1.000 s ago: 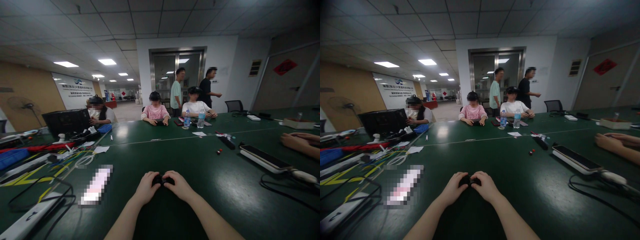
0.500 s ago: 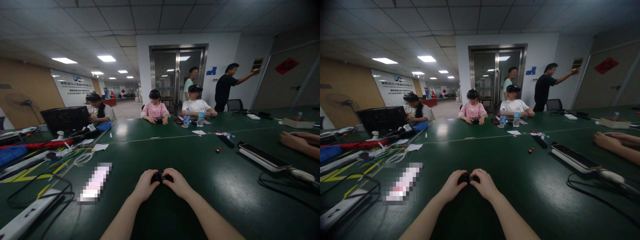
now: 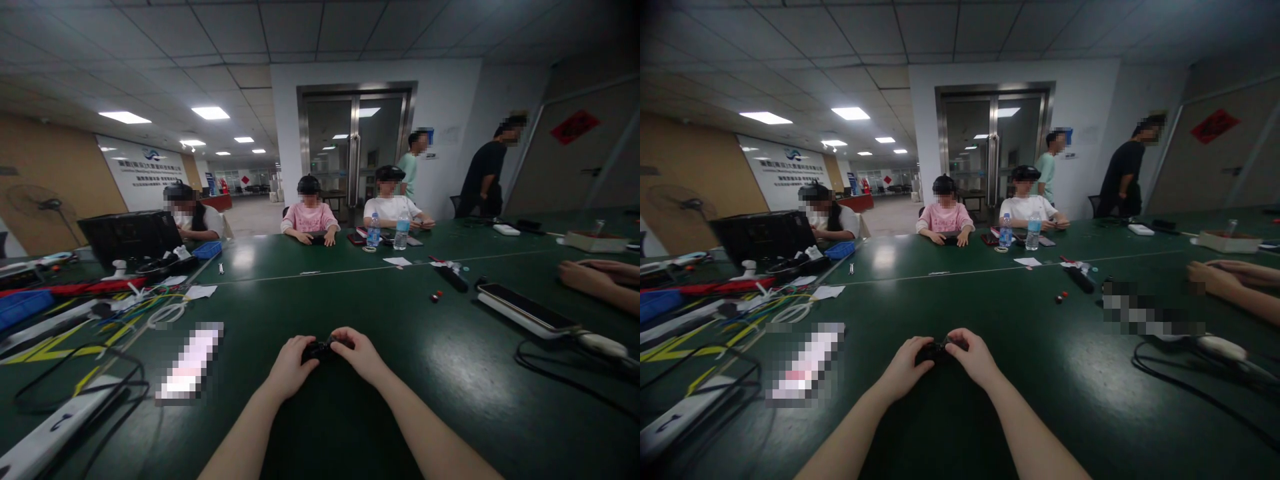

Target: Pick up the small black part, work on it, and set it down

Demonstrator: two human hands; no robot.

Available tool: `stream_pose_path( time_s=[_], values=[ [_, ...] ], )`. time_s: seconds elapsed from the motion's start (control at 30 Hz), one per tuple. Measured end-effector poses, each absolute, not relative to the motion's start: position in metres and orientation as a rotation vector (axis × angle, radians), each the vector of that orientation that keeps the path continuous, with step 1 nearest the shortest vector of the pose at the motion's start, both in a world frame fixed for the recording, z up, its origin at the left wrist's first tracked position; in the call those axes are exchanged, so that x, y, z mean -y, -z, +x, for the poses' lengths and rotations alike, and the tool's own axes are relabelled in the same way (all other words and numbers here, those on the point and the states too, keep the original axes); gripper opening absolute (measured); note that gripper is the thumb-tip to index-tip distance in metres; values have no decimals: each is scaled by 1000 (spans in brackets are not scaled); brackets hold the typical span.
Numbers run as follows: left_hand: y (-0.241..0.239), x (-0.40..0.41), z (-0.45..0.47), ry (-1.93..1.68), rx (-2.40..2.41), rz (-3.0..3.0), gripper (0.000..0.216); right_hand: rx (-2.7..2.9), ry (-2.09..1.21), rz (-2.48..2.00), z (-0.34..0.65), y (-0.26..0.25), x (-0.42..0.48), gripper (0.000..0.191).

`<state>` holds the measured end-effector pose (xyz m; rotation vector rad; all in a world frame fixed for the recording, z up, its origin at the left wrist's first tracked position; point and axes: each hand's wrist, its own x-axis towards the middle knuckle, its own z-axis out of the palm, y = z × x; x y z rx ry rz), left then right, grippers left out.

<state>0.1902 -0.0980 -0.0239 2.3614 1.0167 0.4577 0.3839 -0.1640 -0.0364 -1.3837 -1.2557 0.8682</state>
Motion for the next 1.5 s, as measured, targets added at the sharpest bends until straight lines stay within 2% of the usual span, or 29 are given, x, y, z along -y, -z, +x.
stream_pose_path(
  time_s=[0.43,1.13,1.5],
  values=[
    [20,100,190,-428,-1014,2327,50,1039,-956,-1322,391,32,167,31],
    [25,96,188,-441,-1002,2361,48,802,-950,-1234,400,53,155,43],
    [23,97,188,-422,-1007,2341,49,785,-945,-1225,402,56,154,43]
  ],
)
